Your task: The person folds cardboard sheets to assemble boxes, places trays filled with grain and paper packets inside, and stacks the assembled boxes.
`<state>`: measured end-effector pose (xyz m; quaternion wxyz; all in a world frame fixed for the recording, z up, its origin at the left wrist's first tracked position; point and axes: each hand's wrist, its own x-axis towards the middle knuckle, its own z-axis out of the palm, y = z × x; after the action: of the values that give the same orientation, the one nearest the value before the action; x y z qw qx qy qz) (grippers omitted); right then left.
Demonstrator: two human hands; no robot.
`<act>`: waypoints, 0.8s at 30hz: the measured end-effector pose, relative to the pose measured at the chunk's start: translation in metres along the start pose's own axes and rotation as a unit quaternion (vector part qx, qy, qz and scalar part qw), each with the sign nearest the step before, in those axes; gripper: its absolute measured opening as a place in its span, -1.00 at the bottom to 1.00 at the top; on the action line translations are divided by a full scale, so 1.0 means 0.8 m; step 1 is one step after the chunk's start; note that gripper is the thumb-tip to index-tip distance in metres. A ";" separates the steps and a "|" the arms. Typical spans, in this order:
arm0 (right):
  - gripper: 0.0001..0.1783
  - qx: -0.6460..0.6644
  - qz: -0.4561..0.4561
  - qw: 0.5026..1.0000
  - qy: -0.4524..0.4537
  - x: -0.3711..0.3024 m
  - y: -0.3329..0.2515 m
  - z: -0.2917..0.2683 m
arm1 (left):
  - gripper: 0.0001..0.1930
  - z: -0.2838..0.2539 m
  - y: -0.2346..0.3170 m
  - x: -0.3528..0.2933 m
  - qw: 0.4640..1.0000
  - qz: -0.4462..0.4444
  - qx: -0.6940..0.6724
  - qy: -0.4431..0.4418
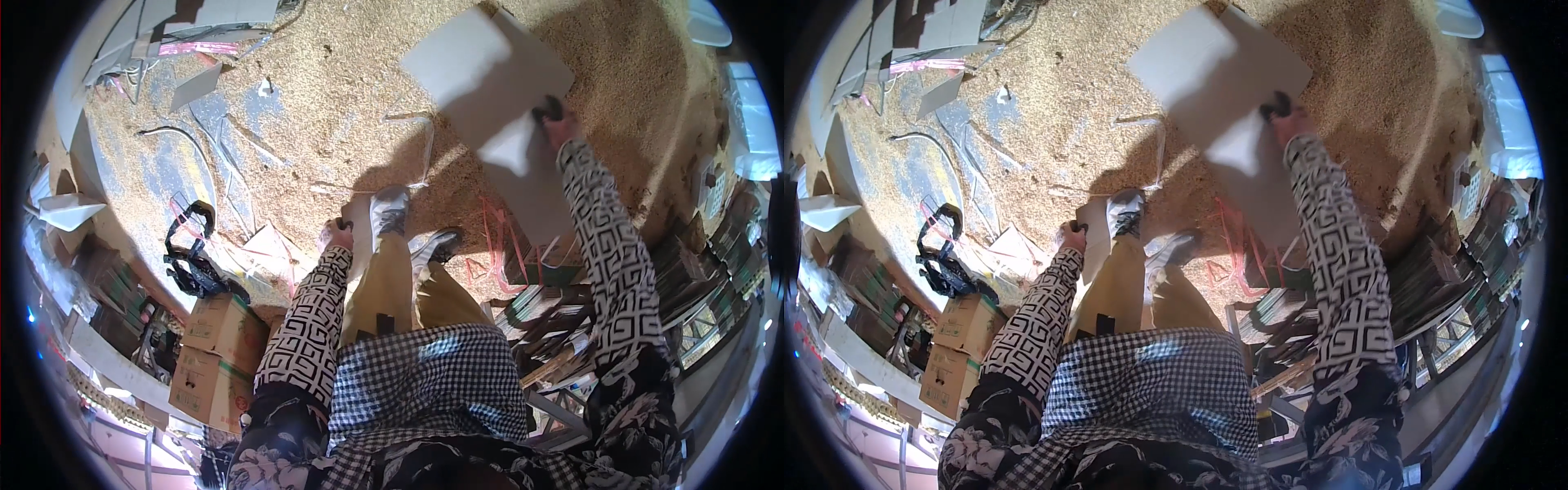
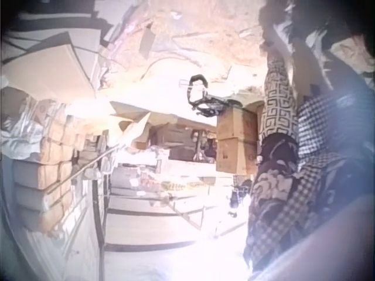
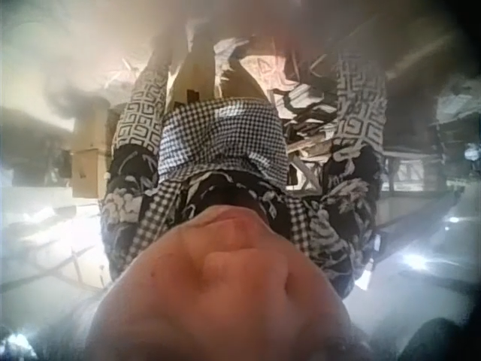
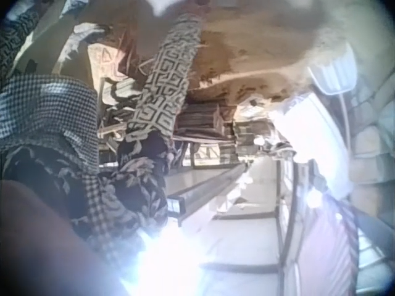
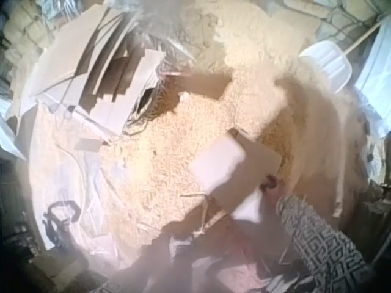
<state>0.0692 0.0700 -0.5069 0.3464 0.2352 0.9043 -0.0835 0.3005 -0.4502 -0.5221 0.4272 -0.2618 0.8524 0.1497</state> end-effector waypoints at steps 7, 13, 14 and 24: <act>-0.27 0.365 0.128 0.922 -0.019 0.219 0.188 0.087 | -0.67 0.009 0.045 0.061 0.983 -0.073 -0.049 -0.160; -0.39 0.382 0.073 0.917 0.087 -0.084 -0.117 0.113 | -0.64 -0.037 -0.077 -0.018 0.986 -0.125 -0.107 -0.017; -0.38 0.443 0.069 0.888 0.101 -0.105 -0.103 0.079 | -0.64 -0.021 -0.035 -0.003 0.987 -0.092 -0.123 -0.036; -0.56 0.322 0.067 0.941 0.077 -0.407 -0.101 -0.093 | -0.59 -0.127 0.035 -0.111 0.986 -0.141 -0.026 0.083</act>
<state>0.1978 -0.0967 -0.2355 0.1863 0.4004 0.8348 -0.3288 0.2628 -0.4478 -0.3896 0.3646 -0.4019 0.8353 0.0883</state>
